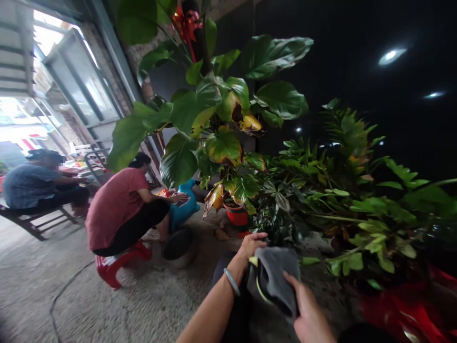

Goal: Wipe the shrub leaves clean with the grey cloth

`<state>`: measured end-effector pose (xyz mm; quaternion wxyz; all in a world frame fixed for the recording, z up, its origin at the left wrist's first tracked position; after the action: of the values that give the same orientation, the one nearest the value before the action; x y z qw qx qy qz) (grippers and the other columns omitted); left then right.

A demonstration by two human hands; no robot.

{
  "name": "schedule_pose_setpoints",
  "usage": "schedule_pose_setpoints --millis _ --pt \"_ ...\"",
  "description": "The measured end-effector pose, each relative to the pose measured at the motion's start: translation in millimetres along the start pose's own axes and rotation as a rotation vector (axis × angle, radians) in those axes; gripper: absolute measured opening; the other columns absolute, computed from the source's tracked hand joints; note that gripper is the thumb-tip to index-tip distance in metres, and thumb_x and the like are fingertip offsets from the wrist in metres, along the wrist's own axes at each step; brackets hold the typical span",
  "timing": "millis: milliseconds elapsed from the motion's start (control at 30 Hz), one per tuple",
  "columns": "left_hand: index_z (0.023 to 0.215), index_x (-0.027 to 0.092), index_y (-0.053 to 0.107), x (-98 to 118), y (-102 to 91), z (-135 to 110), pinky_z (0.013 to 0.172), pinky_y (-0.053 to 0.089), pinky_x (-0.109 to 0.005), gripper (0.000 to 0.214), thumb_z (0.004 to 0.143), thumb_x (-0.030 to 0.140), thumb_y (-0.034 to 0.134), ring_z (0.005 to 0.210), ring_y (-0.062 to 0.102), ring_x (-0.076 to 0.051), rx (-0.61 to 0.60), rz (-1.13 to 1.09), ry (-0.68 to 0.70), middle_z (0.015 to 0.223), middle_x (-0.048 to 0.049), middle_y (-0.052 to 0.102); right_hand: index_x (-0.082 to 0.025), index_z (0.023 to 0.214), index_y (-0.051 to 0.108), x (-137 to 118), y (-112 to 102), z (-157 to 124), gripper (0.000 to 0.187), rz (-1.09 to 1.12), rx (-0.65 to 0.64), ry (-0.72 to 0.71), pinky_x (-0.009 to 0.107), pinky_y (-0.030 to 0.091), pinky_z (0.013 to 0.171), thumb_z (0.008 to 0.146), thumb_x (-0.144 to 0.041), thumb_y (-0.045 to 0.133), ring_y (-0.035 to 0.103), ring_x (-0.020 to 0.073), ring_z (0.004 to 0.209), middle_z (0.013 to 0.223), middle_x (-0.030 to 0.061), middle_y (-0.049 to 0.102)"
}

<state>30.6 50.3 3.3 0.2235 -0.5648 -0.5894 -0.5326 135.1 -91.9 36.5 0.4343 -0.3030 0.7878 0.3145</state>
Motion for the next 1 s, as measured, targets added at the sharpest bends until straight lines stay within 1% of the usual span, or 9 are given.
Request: schedule_pose_setpoints --millis 67,167,300,367,500,567,633,767,1000 --pt "0.075 0.013 0.070 3.4 -6.3 0.1 0.057 0.044 -0.025 0.029 0.048 0.005 0.080 0.050 0.052 -0.010 0.017 0.025 -0.009 0.053 0.0039 0.057 -0.031 0.057 0.066 18.2 -16.1 -12.0 0.024 -0.065 -0.017 -0.016 0.051 0.060 0.075 0.039 -0.040 0.079 0.072 0.0420 0.095 0.070 0.0071 0.077" --pt "0.072 0.012 0.069 17.2 -21.2 -4.3 0.056 0.042 -0.023 0.028 0.049 0.001 0.076 0.049 0.049 -0.008 0.118 0.105 0.042 0.052 0.0050 0.055 -0.030 0.063 0.070 16.9 -27.8 -27.2 0.026 -0.170 -0.062 -0.047 0.045 0.059 0.076 0.043 -0.046 0.078 0.073 0.0381 0.089 0.075 0.0052 0.079" --pt "0.071 0.014 0.068 45.0 -52.8 -38.7 0.062 0.043 -0.022 0.022 0.052 0.002 0.072 0.059 0.052 -0.010 0.358 0.091 0.227 0.059 0.0029 0.059 -0.027 0.078 0.071 -22.2 -29.2 -39.8 0.043 -0.334 0.029 -0.158 0.043 0.056 0.073 0.046 -0.055 0.072 0.072 0.0369 0.082 0.073 0.0054 0.078" --pt "0.076 0.015 0.070 54.8 -61.3 -70.0 0.068 0.046 -0.023 0.021 0.056 0.012 0.075 0.067 0.056 -0.013 0.391 0.060 0.336 0.068 0.0002 0.064 -0.028 0.077 0.069 -44.8 -24.1 -47.3 0.043 -0.412 0.078 -0.261 0.043 0.055 0.075 0.045 -0.056 0.069 0.071 0.0369 0.084 0.073 0.0056 0.078" --pt "0.099 0.018 0.076 58.7 -43.2 -136.6 0.088 0.050 -0.033 0.047 0.056 0.034 0.084 0.100 0.063 -0.026 0.180 0.138 0.460 0.103 -0.0102 0.071 -0.029 0.072 0.065 -68.8 -2.2 -63.4 0.040 -0.512 0.078 -0.411 0.044 0.055 0.074 0.044 -0.058 0.062 0.070 0.0376 0.079 0.073 0.0088 0.076" --pt "0.110 0.021 0.074 57.2 -25.3 -162.8 0.105 0.043 -0.039 0.064 0.049 0.036 0.089 0.126 0.052 -0.034 0.041 0.232 0.500 0.132 -0.0130 0.062 -0.028 0.077 0.066 -75.1 14.5 -71.7 0.041 -0.507 0.033 -0.512 0.044 0.055 0.078 0.048 -0.057 0.061 0.070 0.0373 0.085 0.082 0.0108 0.077" --pt "0.122 0.022 0.069 53.4 -14.6 -176.6 0.112 0.038 -0.042 0.080 0.046 0.037 0.092 0.135 0.044 -0.037 -0.037 0.288 0.485 0.143 -0.0128 0.055 -0.026 0.085 0.068 -75.7 34.0 -78.7 0.041 -0.488 -0.067 -0.600 0.042 0.056 0.082 0.057 -0.055 0.059 0.071 0.0352 0.093 0.094 0.0116 0.078" --pt "0.132 0.021 0.061 55.9 -15.8 -176.9 0.109 0.041 -0.041 0.090 0.048 0.038 0.091 0.128 0.051 -0.036 -0.022 0.293 0.417 0.132 -0.0127 0.062 -0.025 0.100 0.070 -72.8 58.0 -90.3 0.044 -0.513 -0.183 -0.799 0.043 0.056 0.087 0.070 -0.055 0.059 0.070 0.0338 0.102 0.105 0.0126 0.077" --pt "0.111 0.018 0.071 58.0 0.5 -172.5 0.094 0.049 -0.035 0.060 0.057 0.040 0.085 0.108 0.061 -0.032 -0.152 0.196 0.286 0.102 -0.0084 0.072 -0.025 0.106 0.073 -72.7 57.2 -102.9 0.039 -0.655 -0.083 -1.092 0.045 0.060 0.074 0.085 -0.050 0.052 0.073 0.0317 0.086 0.092 0.0113 0.075"
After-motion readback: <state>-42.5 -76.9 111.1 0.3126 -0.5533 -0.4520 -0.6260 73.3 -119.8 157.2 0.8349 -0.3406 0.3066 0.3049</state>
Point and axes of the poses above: each hand's wrist, its own z-axis towards the middle knuckle, its own y-axis out of the palm, x = y × z, the point moved 9 cm from there along z, towards the middle knuckle
